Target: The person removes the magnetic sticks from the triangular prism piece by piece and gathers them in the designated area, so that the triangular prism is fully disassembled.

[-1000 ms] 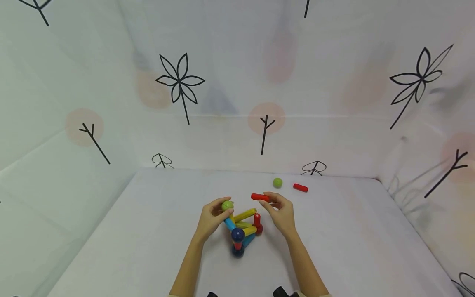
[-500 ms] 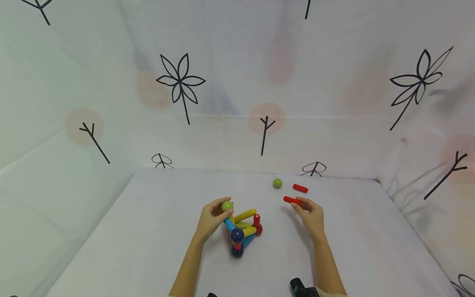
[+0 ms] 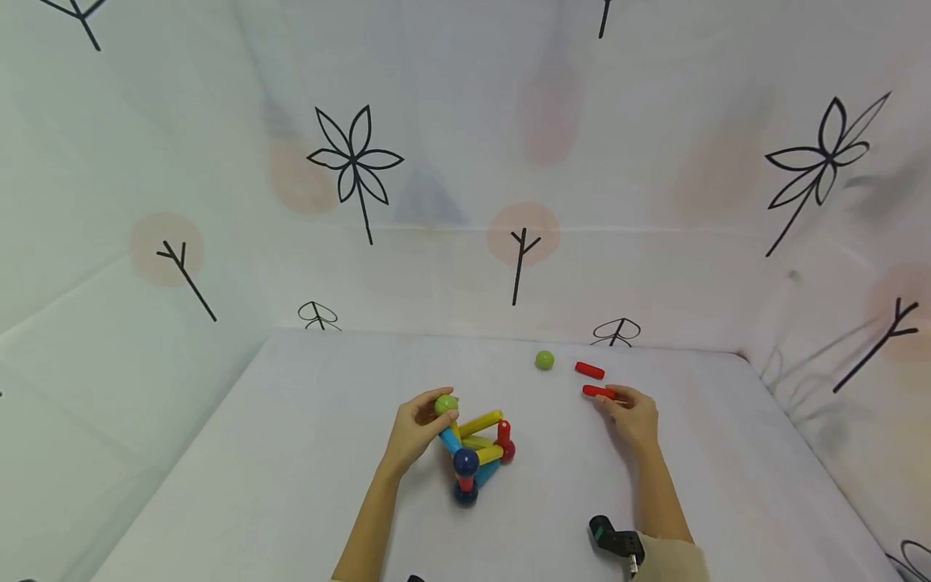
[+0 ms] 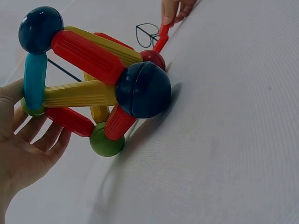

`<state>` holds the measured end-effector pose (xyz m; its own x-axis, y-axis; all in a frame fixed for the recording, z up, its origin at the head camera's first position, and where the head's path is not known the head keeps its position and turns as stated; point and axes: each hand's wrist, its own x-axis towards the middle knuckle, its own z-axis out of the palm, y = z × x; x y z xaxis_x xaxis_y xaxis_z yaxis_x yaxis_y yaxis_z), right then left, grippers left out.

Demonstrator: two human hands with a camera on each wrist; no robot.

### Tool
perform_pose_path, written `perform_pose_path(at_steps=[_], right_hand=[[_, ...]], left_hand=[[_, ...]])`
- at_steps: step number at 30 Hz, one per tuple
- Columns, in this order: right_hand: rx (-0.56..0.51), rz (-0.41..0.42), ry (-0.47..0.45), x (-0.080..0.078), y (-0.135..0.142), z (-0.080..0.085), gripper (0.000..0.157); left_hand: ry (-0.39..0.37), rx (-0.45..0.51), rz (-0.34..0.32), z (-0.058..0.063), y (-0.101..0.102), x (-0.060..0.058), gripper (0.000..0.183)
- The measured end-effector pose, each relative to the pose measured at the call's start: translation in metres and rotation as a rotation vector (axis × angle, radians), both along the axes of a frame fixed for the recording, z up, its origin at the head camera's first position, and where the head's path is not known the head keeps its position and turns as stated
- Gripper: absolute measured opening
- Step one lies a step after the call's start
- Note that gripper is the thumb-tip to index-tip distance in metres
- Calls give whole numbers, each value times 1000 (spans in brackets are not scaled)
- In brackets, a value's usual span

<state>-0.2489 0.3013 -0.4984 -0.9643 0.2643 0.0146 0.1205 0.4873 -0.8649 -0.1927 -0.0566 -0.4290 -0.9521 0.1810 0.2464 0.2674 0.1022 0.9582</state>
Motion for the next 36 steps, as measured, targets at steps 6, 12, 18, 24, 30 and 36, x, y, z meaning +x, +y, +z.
perform_pose_path(at_steps=[6,12,18,24,30,36], right_hand=[[-59,20,-64,-15,11,-1,54],[-50,44,-41,-24,14,1,53],[113,19,31,-27,12,1,49],[180,34,57,-30,12,0,44],[209,54,29,-37,16,-2,41],[213,71,-8,-42,20,-2,41]], left_hand=[[1,1,1,0,0,1,37],[10,0,-3,0,-1,0,37],[4,-3,-9,0,-1,0,38],[-6,-1,2,2,0,1,38],[-2,-6,4,2,-1,1,38],[2,-6,6,2,0,1,38]])
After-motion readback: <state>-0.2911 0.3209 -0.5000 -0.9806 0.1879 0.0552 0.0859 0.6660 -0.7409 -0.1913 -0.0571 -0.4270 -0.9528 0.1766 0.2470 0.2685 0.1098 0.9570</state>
